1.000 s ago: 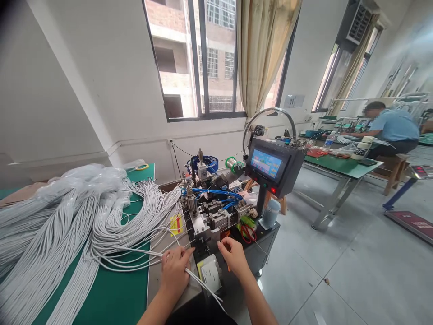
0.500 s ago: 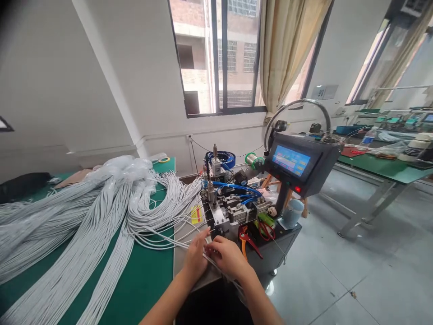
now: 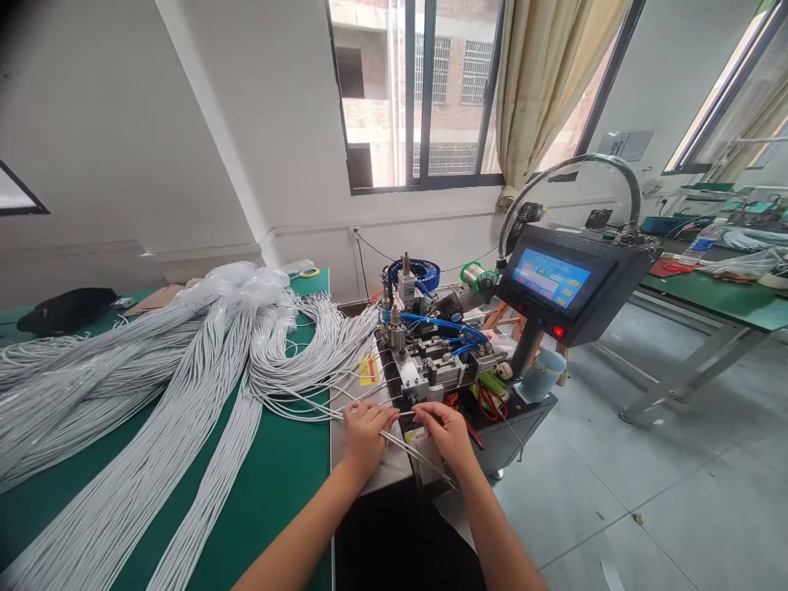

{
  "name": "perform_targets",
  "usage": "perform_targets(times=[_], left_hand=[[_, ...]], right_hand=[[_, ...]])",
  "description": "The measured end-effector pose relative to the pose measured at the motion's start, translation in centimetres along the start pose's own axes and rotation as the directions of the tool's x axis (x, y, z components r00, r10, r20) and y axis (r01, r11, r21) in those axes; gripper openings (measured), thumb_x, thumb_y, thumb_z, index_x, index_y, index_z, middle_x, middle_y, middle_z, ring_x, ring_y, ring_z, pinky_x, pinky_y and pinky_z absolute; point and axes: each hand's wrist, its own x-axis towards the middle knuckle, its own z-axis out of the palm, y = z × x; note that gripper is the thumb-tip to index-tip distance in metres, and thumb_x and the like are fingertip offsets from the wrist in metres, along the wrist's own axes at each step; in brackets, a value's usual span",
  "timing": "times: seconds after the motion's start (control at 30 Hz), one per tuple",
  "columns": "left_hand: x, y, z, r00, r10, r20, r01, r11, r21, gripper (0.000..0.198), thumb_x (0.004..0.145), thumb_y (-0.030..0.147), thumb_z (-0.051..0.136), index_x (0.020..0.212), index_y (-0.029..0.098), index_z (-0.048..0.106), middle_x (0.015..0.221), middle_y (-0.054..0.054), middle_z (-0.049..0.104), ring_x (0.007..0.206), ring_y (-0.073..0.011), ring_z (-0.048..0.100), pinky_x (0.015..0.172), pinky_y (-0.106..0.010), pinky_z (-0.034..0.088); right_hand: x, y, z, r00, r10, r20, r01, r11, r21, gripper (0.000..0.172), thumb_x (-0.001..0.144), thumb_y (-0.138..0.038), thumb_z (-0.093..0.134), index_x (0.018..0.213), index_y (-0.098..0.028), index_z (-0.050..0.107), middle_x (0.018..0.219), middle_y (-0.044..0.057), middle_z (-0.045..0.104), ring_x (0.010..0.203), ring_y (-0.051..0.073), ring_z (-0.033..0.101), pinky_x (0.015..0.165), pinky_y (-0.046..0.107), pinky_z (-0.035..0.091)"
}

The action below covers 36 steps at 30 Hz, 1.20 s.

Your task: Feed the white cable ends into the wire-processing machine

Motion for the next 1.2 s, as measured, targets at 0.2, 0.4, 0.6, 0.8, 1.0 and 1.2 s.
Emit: perform_targets(times=[0.2,0.4,0.6,0.8,1.0,1.2], left_hand=[[-0.3,0.6,0.5,0.987,0.158,0.002,-0.158,0.987,0.001,0.016,0.091,0.026,0.055,0.083,0.024,0.068,0.074,0.002,0.065,0.083,-0.0156,0.057,0.090,-0.036,0.028],[-0.1,0.7,0.4,0.990,0.137,-0.023,-0.139,0.988,-0.066,0.018,0.092,0.028,0.052,0.082,0.023,0.065,0.074,0.002,0.065,0.082,-0.0162,0.056,0.090,-0.037,0.027],[0.0,0.8,0.2,0.994,0.113,-0.004,-0.113,0.992,-0.052,0.015,0.089,0.025,0.056,0.078,0.022,0.066,0.074,0.001,0.064,0.082,-0.0161,0.056,0.089,-0.036,0.028],[0.1,0.8,0.3,0.994,0.106,0.005,-0.106,0.993,-0.049,0.015,0.088,0.024,0.056,0.076,0.021,0.063,0.074,0.001,0.063,0.085,-0.0171,0.055,0.091,-0.037,0.028],[0.1,0.5,0.8,0.993,0.094,0.072,-0.093,0.996,-0.009,0.011,0.085,0.020,0.059,0.074,0.019,0.060,0.076,0.000,0.062,0.084,-0.0178,0.054,0.090,-0.038,0.028],[0.2,0.4,0.9,0.986,0.096,0.135,-0.098,0.995,0.010,0.008,0.085,0.017,0.058,0.080,0.021,0.062,0.079,0.001,0.063,0.083,-0.0164,0.055,0.090,-0.038,0.029]], right_hand=[[0.4,0.2,-0.7,0.995,0.101,0.014,-0.102,0.983,0.150,0.043,0.075,-0.050,0.066,0.097,-0.013,0.070,0.063,0.001,0.060,0.048,0.010,0.043,0.044,0.022,0.032],[0.3,0.7,-0.7,0.994,0.103,-0.037,-0.097,0.986,0.137,0.039,0.078,-0.049,0.064,0.093,-0.013,0.069,0.070,0.004,0.065,0.048,0.009,0.042,0.045,0.023,0.033],[0.4,0.7,-0.8,0.997,0.071,-0.002,-0.070,0.994,0.085,0.043,0.082,-0.051,0.056,0.097,-0.013,0.069,0.075,0.006,0.067,0.046,0.009,0.043,0.044,0.023,0.033],[0.5,0.7,-0.8,0.998,-0.010,-0.056,0.004,0.994,-0.109,0.038,0.086,-0.049,0.050,0.090,-0.016,0.069,0.075,0.006,0.068,0.068,0.020,0.060,0.064,0.030,0.047],[0.5,0.3,-0.4,1.000,-0.022,0.010,0.023,0.992,-0.123,0.038,0.090,-0.046,0.043,0.094,-0.017,0.068,0.077,0.006,0.068,0.074,0.020,0.061,0.070,0.031,0.047],[0.9,-0.3,-1.1,0.985,0.069,0.157,-0.063,0.997,-0.042,0.037,0.085,-0.046,0.051,0.092,-0.015,0.070,0.076,0.005,0.069,0.075,0.021,0.063,0.069,0.030,0.048]])
